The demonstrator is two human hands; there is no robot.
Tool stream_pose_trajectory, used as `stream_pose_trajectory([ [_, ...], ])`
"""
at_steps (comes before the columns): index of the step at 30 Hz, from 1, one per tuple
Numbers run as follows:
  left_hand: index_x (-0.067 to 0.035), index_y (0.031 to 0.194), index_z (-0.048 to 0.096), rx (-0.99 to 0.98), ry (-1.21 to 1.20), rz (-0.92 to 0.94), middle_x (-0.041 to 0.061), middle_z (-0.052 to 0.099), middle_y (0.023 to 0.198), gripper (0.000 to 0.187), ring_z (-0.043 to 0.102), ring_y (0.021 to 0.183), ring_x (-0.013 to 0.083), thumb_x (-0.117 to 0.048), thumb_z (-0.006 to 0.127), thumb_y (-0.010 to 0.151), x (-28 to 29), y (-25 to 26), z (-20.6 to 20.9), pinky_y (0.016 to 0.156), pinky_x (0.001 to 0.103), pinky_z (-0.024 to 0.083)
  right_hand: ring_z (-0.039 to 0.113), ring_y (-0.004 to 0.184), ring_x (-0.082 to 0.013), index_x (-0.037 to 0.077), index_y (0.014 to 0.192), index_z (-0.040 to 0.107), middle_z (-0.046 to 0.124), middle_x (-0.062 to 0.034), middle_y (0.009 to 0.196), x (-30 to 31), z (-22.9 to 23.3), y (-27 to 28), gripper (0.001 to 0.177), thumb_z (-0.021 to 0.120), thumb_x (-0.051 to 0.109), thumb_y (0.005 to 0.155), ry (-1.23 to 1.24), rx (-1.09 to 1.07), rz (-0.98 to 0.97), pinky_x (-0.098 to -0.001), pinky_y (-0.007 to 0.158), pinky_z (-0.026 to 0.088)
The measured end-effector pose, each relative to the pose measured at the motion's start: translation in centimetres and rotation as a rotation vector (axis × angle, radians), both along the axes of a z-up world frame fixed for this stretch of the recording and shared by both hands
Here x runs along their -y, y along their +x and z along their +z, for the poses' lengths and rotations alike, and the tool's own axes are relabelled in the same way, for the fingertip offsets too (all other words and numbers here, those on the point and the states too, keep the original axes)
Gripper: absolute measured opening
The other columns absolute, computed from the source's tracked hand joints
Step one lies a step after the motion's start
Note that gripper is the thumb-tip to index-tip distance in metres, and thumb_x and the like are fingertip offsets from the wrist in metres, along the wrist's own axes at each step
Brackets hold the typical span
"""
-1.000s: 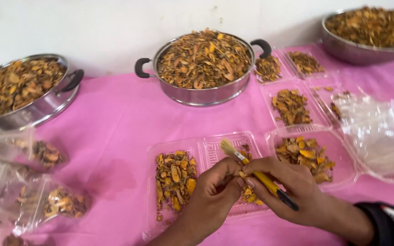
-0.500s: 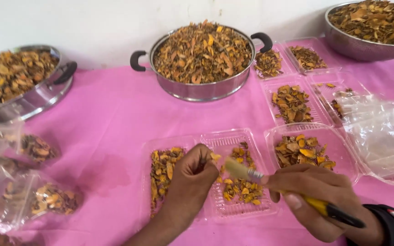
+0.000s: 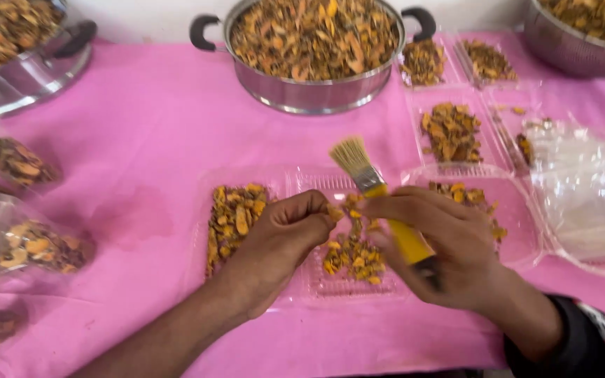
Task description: Sorting through dried leaves in plastic containers using a brush and hands to remove debris or select specific pieces.
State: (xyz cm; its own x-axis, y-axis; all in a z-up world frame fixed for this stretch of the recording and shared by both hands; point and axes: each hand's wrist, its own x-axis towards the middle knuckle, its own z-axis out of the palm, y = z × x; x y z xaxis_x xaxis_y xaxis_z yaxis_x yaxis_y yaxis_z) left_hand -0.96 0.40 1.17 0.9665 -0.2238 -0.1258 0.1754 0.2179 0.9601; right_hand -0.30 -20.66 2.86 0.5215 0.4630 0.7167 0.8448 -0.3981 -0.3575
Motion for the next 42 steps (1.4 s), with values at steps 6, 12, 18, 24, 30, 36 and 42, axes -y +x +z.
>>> stream_pose_trajectory([
  [6, -0.011, 0.077, 0.061, -0.042, -0.09, -0.159, -0.004, 0.041, 0.063, 0.016, 0.03, 0.061, 0.0088, 0.001, 0.06, 0.088, 0.2, -0.4, -0.4, 0.058, 0.026, 0.025, 0.072, 0.103, -0.0198, 0.005, 0.114, 0.07, 0.072, -0.0105, 0.112, 0.9, -1.2, 1.0, 0.02, 0.069, 0.011, 0.096, -0.166, 0.074, 0.127, -0.0289, 0.093, 0.059],
  [12, -0.005, 0.088, 0.063, -0.024, -0.174, -0.282, 0.002, 0.056, 0.079, 0.007, 0.054, 0.078, 0.0121, -0.001, 0.06, 0.093, -0.5, 0.1, -0.4, 0.076, 0.024, 0.042, 0.075, 0.097, -0.0237, 0.002, 0.113, 0.064, 0.069, -0.0153, 0.111, 0.3, 0.7, 0.9, 0.021, 0.067, 0.012, 0.095, -0.135, -0.087, 0.256, -0.0296, 0.088, 0.059],
  [18, -0.009, 0.09, 0.059, 0.095, 0.051, -0.389, -0.002, 0.053, 0.085, 0.012, 0.052, 0.086, 0.0102, -0.012, 0.062, 0.101, -1.2, 0.3, -0.6, 0.077, 0.023, 0.039, 0.074, 0.092, -0.0227, 0.001, 0.108, 0.063, 0.069, -0.0131, 0.105, 1.5, 2.1, 0.6, 0.015, 0.062, 0.012, 0.098, -0.189, -0.072, 0.225, -0.0316, 0.084, 0.057],
  [24, -0.013, 0.082, 0.057, 0.161, 0.63, -0.35, -0.004, 0.046, 0.07, 0.021, 0.04, 0.065, 0.0092, -0.018, 0.055, 0.103, -0.9, 0.5, 0.1, 0.061, 0.029, 0.033, 0.074, 0.071, -0.0162, 0.011, 0.095, 0.07, 0.075, -0.0008, 0.087, 6.8, 3.5, 2.8, 0.007, 0.071, 0.015, 0.089, -0.332, -0.142, -0.079, -0.0311, 0.067, 0.058],
  [30, -0.013, 0.098, 0.065, -0.022, 0.806, -0.47, 0.0, 0.062, 0.083, 0.018, 0.048, 0.066, 0.0104, -0.023, 0.051, 0.105, 0.0, -0.5, 2.4, 0.062, 0.029, 0.038, 0.07, 0.069, -0.0184, 0.008, 0.09, 0.068, 0.071, -0.0038, 0.082, 5.6, 3.2, 1.9, 0.015, 0.056, 0.014, 0.097, -0.469, -0.241, -0.22, -0.0351, 0.069, 0.056],
  [36, -0.012, 0.089, 0.059, 0.053, 0.835, -0.455, 0.001, 0.059, 0.077, 0.022, 0.049, 0.065, 0.0136, -0.023, 0.048, 0.105, 0.1, -0.5, 2.7, 0.06, 0.034, 0.038, 0.067, 0.104, -0.0286, 0.012, 0.122, 0.066, 0.064, -0.0063, 0.114, 3.6, -0.8, 0.9, 0.052, 0.052, -0.002, 0.073, -0.675, -0.272, -0.009, -0.0448, 0.087, 0.05],
  [42, -0.008, 0.09, 0.053, 0.05, 0.774, -0.49, 0.004, 0.051, 0.074, 0.024, 0.04, 0.056, 0.0135, -0.02, 0.044, 0.108, 0.2, -0.9, 3.4, 0.051, 0.035, 0.032, 0.054, 0.133, -0.0357, 0.009, 0.119, 0.069, 0.055, -0.0202, 0.137, 3.1, -2.2, 1.2, 0.055, 0.058, -0.005, 0.067, -0.732, -0.234, 0.028, -0.0443, 0.107, 0.04],
])
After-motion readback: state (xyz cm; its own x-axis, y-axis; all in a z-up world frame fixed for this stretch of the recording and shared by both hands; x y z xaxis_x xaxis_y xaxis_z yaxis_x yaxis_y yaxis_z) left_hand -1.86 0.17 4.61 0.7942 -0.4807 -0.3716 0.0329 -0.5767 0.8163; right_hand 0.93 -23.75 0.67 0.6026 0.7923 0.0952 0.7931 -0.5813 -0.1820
